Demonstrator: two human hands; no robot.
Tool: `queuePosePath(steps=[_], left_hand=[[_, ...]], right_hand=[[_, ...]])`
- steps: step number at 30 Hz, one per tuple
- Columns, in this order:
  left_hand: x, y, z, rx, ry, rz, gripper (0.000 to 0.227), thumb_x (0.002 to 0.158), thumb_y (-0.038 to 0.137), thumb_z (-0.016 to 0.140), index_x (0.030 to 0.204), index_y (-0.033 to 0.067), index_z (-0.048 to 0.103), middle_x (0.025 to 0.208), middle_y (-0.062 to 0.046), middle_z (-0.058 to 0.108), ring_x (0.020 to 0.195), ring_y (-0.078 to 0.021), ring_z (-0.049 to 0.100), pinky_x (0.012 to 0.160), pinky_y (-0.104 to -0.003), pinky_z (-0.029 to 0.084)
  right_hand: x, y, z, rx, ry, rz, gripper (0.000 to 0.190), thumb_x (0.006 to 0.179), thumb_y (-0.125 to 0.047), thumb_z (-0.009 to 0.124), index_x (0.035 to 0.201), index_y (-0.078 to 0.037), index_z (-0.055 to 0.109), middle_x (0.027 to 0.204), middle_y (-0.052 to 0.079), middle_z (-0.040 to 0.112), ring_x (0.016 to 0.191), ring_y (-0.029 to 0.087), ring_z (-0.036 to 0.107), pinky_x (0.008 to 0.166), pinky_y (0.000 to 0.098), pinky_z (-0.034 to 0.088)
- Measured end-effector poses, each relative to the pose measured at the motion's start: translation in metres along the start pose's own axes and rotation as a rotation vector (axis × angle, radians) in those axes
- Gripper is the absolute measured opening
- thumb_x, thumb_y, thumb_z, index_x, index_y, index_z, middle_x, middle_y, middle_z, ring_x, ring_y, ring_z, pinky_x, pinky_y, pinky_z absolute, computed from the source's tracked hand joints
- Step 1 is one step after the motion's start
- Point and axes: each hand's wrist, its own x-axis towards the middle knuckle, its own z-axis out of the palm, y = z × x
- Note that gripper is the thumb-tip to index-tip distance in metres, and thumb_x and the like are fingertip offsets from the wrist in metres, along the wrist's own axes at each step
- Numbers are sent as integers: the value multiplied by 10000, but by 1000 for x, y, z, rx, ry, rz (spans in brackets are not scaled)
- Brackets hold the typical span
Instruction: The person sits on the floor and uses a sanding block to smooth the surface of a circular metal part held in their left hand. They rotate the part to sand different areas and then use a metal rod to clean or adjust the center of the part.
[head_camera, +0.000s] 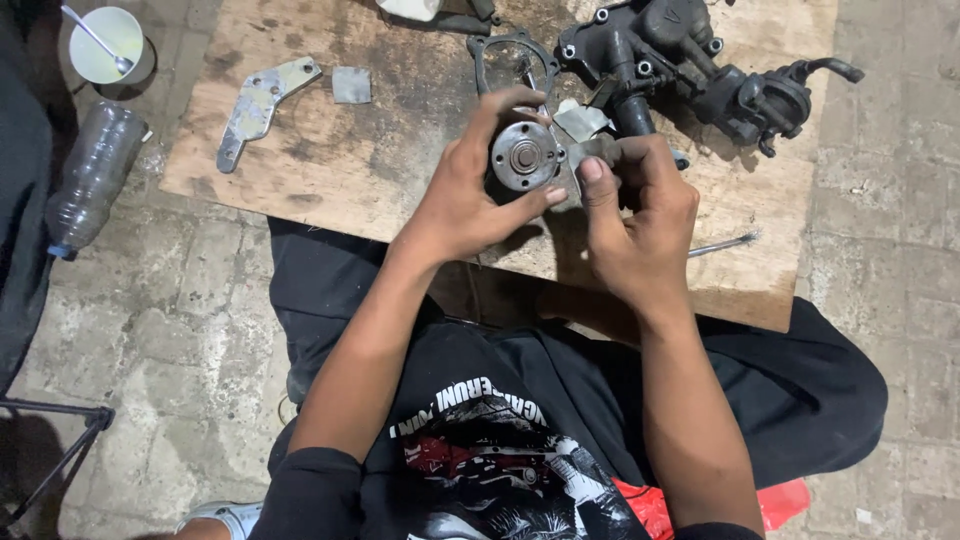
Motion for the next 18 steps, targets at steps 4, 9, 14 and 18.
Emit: queuePosePath(steps=[4, 9, 14, 18], left_hand=[[3, 10, -6, 13, -39, 60, 556, 839, 72, 769, 1329, 95, 507, 1187, -110, 699, 1061, -268, 715, 963, -405, 583], [3, -4, 0, -57, 100, 70, 520, 797, 129, 883, 1248, 143, 623, 1115, -127, 742, 1074, -352, 731, 931, -452, 577], [3, -2, 2, -45, 122, 64, 544, 759, 108, 914, 1209, 97, 609, 1123, -181, 734, 1060, -416, 721, 909, -495, 579], [2, 3, 2, -31, 140, 54, 552, 753, 31, 904, 1183, 69, 560, 1140, -238, 716, 1071, -490, 694, 908, -558, 565]], right_hand=[[1, -2, 0, 7, 10, -3, 76, 1046, 21, 642, 1049, 67, 582, 828, 117, 645, 685, 165, 560, 645, 284, 460], [2, 8, 4, 41, 49, -94, 79, 1074, -60, 640, 1009, -17, 624, 659, 129, 587, 556, 230, 545, 499, 328, 400], [0, 5, 5, 39, 39, -82, 85, 1067, -53, 642, 992, -16, 623, 642, 126, 585, 547, 231, 554, 496, 326, 418], [0, 7, 6, 46, 43, -87, 88, 1072, -65, 637, 994, -24, 627, 647, 123, 591, 548, 224, 547, 503, 323, 408]])
